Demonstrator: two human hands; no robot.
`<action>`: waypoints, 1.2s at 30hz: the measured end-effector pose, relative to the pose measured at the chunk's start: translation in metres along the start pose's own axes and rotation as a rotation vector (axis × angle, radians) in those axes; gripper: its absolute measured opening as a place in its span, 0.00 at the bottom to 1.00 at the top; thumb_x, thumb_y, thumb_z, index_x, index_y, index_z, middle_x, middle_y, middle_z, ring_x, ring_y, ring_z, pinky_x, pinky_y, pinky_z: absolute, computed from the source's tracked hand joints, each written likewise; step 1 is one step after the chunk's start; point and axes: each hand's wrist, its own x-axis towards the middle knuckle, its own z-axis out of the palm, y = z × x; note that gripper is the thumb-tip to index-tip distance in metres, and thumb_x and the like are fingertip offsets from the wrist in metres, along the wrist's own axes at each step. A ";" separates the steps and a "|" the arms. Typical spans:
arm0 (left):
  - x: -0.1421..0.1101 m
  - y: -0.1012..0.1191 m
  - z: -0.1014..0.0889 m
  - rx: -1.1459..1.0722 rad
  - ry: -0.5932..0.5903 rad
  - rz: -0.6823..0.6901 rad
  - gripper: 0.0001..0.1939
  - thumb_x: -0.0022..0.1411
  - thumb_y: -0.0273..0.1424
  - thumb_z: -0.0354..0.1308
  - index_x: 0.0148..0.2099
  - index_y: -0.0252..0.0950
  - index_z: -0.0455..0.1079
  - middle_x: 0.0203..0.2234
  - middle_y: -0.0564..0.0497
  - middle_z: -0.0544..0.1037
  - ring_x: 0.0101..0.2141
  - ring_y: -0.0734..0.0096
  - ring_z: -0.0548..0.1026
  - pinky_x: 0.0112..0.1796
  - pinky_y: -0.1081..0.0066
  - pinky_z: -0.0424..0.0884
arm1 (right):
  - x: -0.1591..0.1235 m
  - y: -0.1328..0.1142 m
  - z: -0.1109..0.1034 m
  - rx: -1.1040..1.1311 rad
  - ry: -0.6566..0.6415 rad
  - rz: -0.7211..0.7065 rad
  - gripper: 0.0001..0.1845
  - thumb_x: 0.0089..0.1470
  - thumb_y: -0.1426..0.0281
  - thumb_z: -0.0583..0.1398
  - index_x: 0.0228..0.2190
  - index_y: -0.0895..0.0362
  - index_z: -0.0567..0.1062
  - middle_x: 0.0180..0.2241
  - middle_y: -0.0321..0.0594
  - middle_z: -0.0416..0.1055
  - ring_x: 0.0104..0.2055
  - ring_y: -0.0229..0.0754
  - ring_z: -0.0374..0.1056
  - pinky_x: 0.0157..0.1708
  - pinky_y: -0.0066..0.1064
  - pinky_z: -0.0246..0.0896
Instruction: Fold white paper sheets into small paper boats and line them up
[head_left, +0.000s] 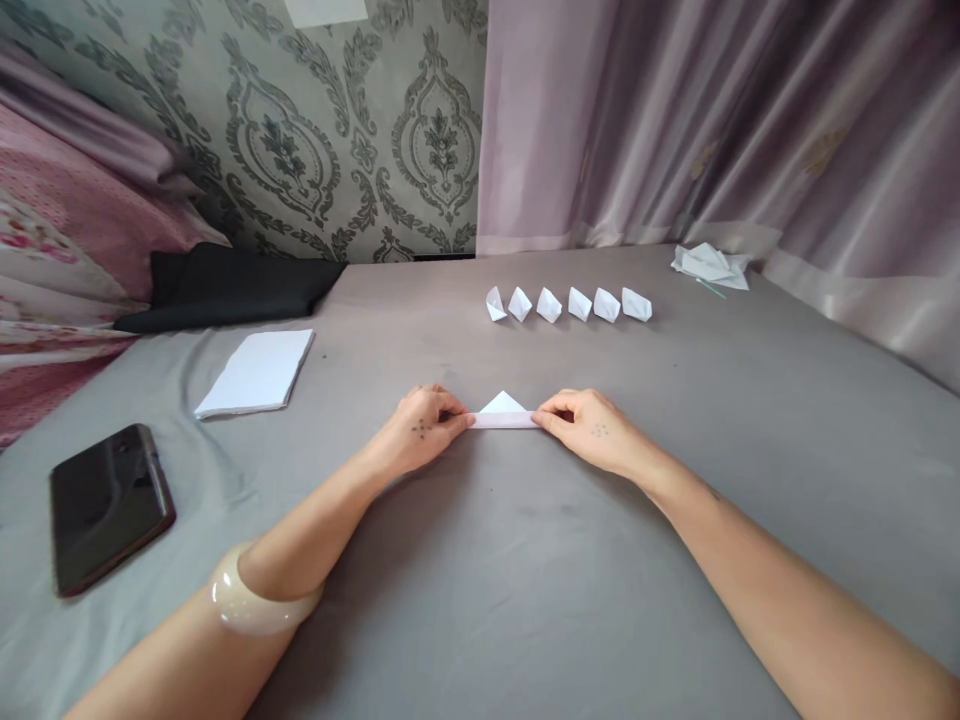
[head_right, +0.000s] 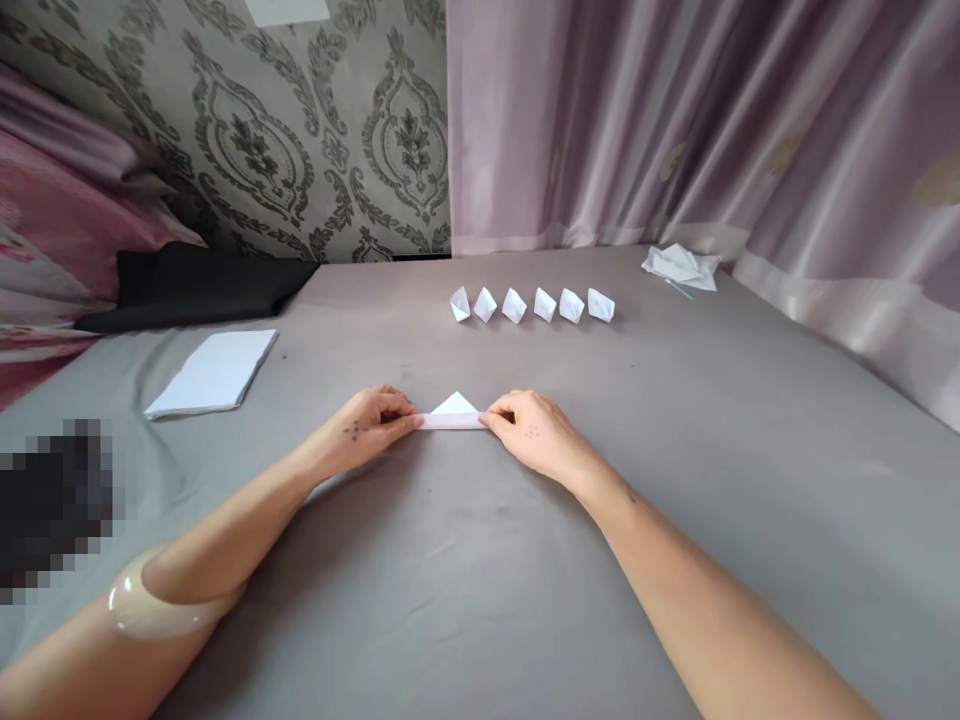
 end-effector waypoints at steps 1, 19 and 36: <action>0.000 0.001 0.000 -0.001 -0.002 -0.005 0.15 0.60 0.39 0.52 0.31 0.36 0.75 0.32 0.48 0.74 0.33 0.66 0.71 0.33 0.69 0.65 | 0.000 0.000 0.000 -0.011 -0.002 0.008 0.15 0.54 0.58 0.55 0.26 0.52 0.77 0.33 0.36 0.74 0.31 0.39 0.67 0.29 0.30 0.57; 0.001 -0.003 0.004 0.017 0.048 -0.055 0.14 0.57 0.39 0.55 0.26 0.35 0.71 0.33 0.48 0.74 0.32 0.66 0.71 0.33 0.68 0.66 | 0.003 -0.006 0.000 -0.146 0.023 0.094 0.15 0.52 0.56 0.57 0.25 0.51 0.76 0.26 0.36 0.73 0.29 0.40 0.66 0.26 0.30 0.54; 0.001 0.000 0.005 0.097 0.028 -0.038 0.13 0.60 0.37 0.53 0.27 0.37 0.71 0.37 0.46 0.74 0.41 0.57 0.67 0.41 0.61 0.65 | 0.006 -0.005 0.000 -0.129 -0.004 0.100 0.16 0.51 0.56 0.57 0.25 0.53 0.76 0.26 0.36 0.73 0.28 0.39 0.66 0.26 0.29 0.53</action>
